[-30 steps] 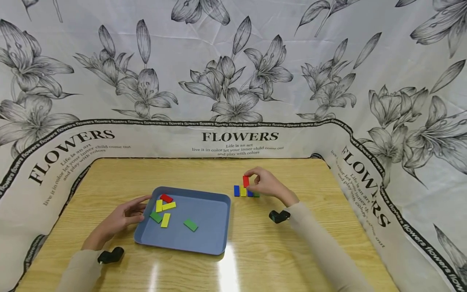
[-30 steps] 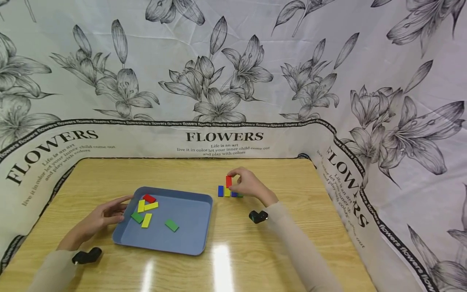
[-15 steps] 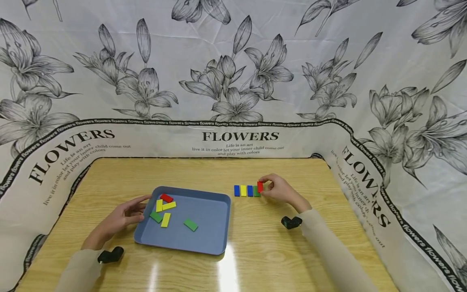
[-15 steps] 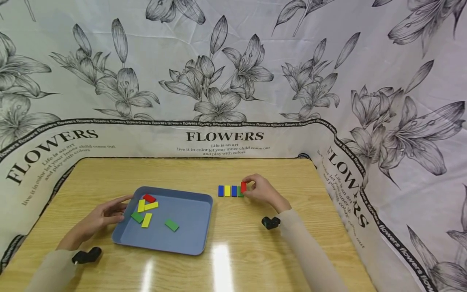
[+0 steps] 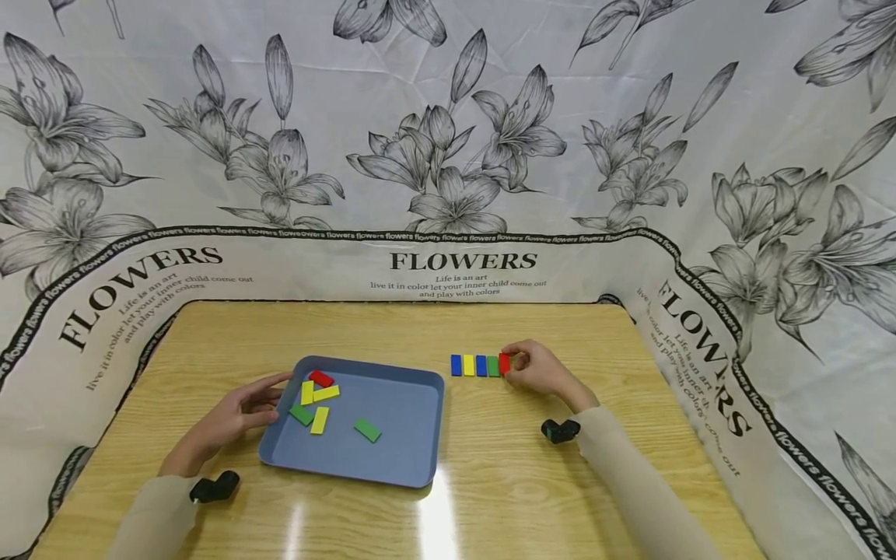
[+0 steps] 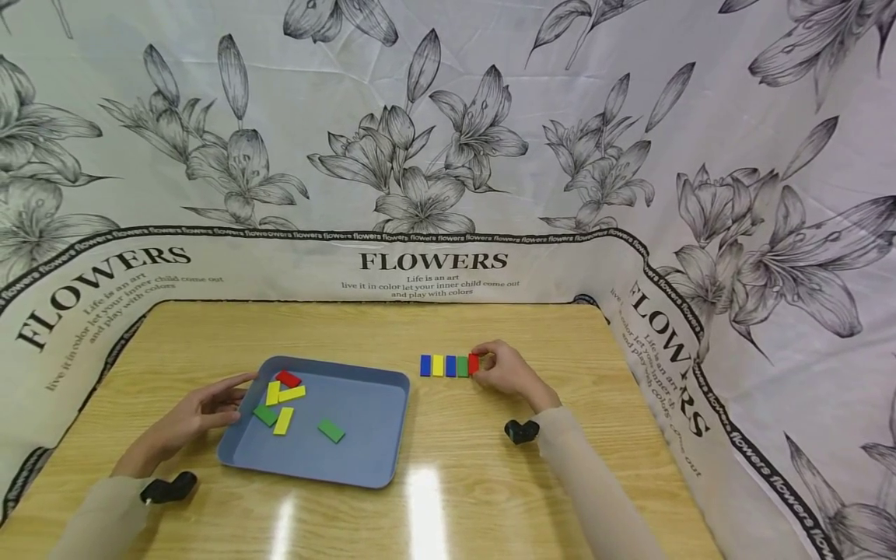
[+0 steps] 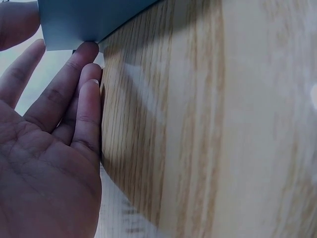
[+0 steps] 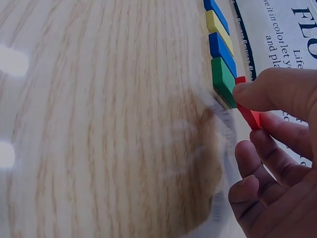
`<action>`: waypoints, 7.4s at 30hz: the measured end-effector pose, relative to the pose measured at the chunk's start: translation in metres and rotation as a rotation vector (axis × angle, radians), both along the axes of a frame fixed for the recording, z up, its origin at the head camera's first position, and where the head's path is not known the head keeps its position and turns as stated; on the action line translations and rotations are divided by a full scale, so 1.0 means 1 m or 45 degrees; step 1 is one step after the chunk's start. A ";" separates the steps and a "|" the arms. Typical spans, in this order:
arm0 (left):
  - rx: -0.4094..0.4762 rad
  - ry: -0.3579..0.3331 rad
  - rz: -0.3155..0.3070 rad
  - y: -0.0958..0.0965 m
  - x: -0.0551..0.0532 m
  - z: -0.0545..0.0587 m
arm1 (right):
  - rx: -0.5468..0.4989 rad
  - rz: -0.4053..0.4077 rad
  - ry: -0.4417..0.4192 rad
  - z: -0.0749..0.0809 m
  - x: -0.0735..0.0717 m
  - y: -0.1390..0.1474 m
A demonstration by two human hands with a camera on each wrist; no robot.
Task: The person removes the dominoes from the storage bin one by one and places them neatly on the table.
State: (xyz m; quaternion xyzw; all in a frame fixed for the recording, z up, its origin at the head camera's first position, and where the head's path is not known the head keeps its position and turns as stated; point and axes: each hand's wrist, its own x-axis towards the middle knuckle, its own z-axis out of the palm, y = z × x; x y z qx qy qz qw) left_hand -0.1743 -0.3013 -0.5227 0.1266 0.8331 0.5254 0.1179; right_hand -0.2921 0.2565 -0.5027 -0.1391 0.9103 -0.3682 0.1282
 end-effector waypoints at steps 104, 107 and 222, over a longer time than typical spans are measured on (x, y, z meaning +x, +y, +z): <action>0.025 -0.013 0.000 0.000 -0.001 -0.006 | 0.077 0.055 0.002 -0.011 -0.006 0.007; 0.021 -0.003 -0.004 0.000 -0.001 -0.005 | 0.086 0.060 -0.012 -0.008 -0.007 0.007; 0.114 -0.001 -0.041 -0.001 -0.002 -0.008 | 0.223 0.784 0.260 -0.003 0.053 -0.282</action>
